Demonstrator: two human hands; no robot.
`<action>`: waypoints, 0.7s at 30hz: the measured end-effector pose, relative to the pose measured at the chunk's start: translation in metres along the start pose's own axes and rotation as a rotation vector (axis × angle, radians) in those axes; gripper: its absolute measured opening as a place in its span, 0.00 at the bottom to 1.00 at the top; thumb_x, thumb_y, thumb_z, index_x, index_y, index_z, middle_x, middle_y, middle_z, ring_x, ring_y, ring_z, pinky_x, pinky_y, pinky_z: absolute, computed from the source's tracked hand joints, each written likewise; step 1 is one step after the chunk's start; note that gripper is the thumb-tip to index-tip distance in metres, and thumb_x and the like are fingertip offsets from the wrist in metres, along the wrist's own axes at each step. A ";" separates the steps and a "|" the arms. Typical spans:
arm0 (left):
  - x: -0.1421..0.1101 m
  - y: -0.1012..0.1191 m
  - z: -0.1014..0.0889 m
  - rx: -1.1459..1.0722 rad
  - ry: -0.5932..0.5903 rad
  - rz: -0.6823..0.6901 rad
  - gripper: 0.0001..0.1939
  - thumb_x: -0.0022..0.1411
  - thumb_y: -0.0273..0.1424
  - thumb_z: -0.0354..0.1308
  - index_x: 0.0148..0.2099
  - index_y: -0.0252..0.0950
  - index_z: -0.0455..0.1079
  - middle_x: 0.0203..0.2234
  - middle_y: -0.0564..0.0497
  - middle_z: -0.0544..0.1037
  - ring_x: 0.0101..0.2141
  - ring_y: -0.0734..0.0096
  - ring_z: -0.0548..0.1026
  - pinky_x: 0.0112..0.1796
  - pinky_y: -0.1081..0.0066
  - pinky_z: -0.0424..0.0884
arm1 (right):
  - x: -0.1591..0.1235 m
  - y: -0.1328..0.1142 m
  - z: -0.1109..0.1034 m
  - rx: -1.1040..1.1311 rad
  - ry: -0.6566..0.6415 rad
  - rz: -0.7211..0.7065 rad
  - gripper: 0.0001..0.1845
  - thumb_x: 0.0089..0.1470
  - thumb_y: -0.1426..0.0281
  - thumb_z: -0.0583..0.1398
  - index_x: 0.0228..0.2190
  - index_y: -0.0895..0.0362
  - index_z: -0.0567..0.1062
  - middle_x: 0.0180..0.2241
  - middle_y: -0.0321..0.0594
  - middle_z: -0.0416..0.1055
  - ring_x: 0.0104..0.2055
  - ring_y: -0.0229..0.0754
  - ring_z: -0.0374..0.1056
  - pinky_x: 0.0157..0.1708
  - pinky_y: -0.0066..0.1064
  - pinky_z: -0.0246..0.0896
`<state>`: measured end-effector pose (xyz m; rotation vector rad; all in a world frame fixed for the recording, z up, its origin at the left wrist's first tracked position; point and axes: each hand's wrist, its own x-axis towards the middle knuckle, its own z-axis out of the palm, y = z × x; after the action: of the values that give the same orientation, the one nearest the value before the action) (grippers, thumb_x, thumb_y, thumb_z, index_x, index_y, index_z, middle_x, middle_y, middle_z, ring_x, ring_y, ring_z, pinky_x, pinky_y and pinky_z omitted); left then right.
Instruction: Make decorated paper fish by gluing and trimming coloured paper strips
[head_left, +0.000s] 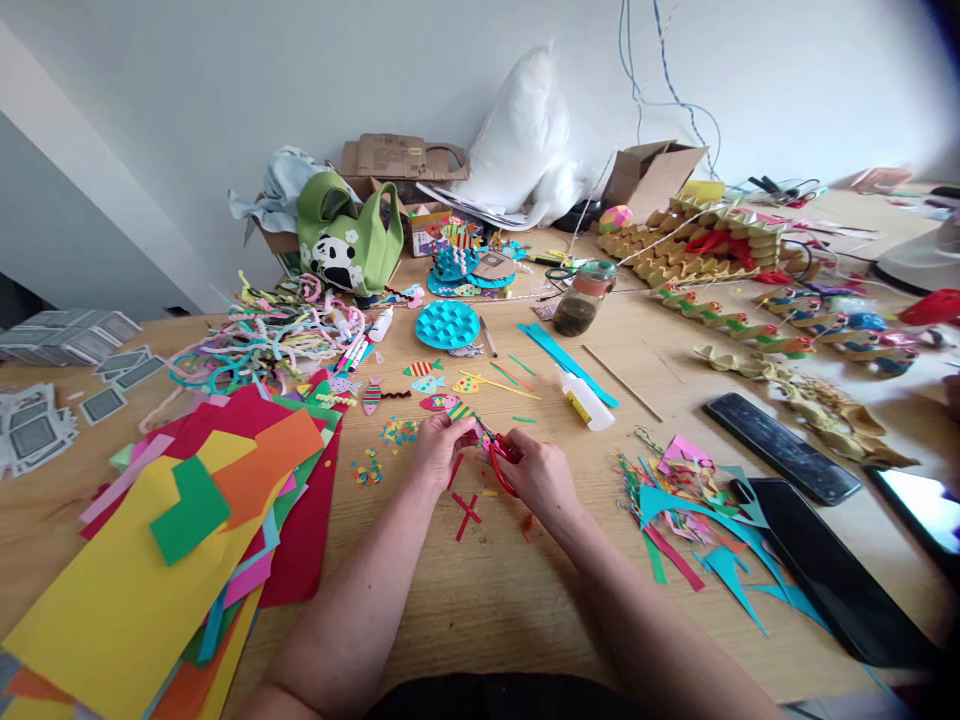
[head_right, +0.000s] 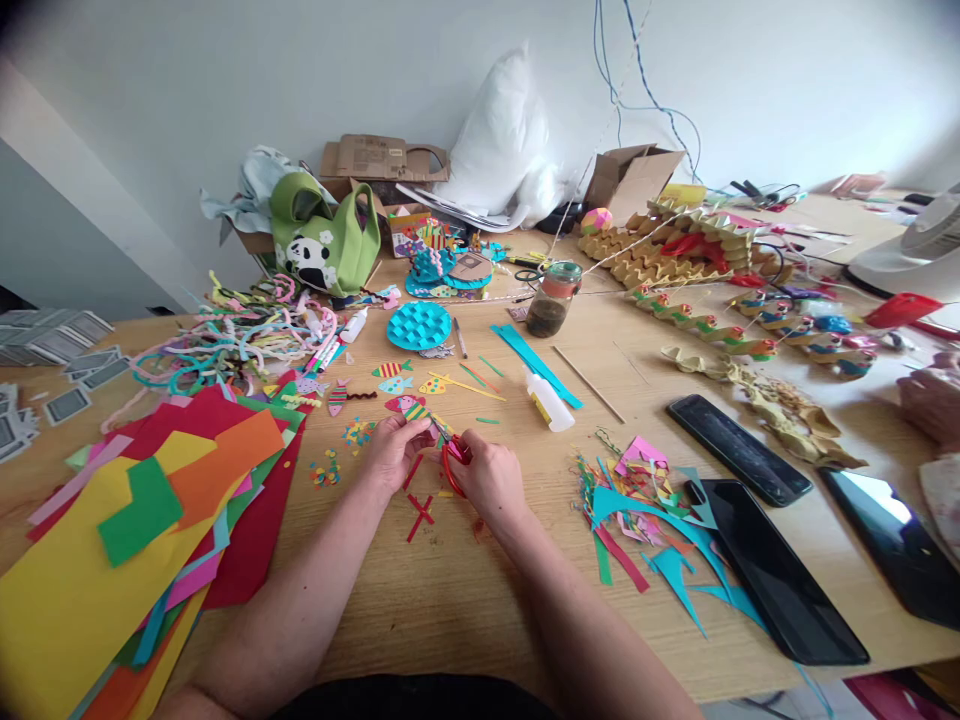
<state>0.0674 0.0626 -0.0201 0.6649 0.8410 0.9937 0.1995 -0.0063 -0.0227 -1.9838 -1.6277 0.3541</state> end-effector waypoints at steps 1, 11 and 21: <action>0.000 0.000 0.000 -0.002 0.001 0.004 0.10 0.38 0.30 0.69 0.24 0.33 0.73 0.19 0.52 0.75 0.21 0.75 0.70 0.28 0.72 0.67 | 0.000 0.000 0.000 -0.004 0.003 -0.003 0.19 0.51 0.52 0.57 0.22 0.54 0.69 0.19 0.35 0.69 0.20 0.36 0.59 0.23 0.26 0.45; -0.001 0.002 0.003 0.016 0.029 0.025 0.09 0.36 0.29 0.69 0.22 0.32 0.73 0.17 0.53 0.74 0.19 0.76 0.69 0.26 0.73 0.67 | 0.000 0.000 0.000 -0.031 0.002 -0.015 0.18 0.52 0.53 0.57 0.22 0.54 0.70 0.18 0.35 0.69 0.19 0.35 0.58 0.22 0.26 0.43; 0.001 0.000 0.000 0.016 0.024 0.025 0.11 0.36 0.30 0.70 0.25 0.32 0.73 0.18 0.53 0.75 0.20 0.76 0.70 0.26 0.73 0.68 | 0.000 0.002 0.000 -0.078 0.000 -0.010 0.15 0.52 0.57 0.57 0.22 0.54 0.70 0.18 0.35 0.70 0.19 0.35 0.59 0.22 0.26 0.41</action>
<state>0.0676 0.0636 -0.0201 0.6792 0.8646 1.0201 0.2016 -0.0063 -0.0241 -2.0318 -1.6741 0.2905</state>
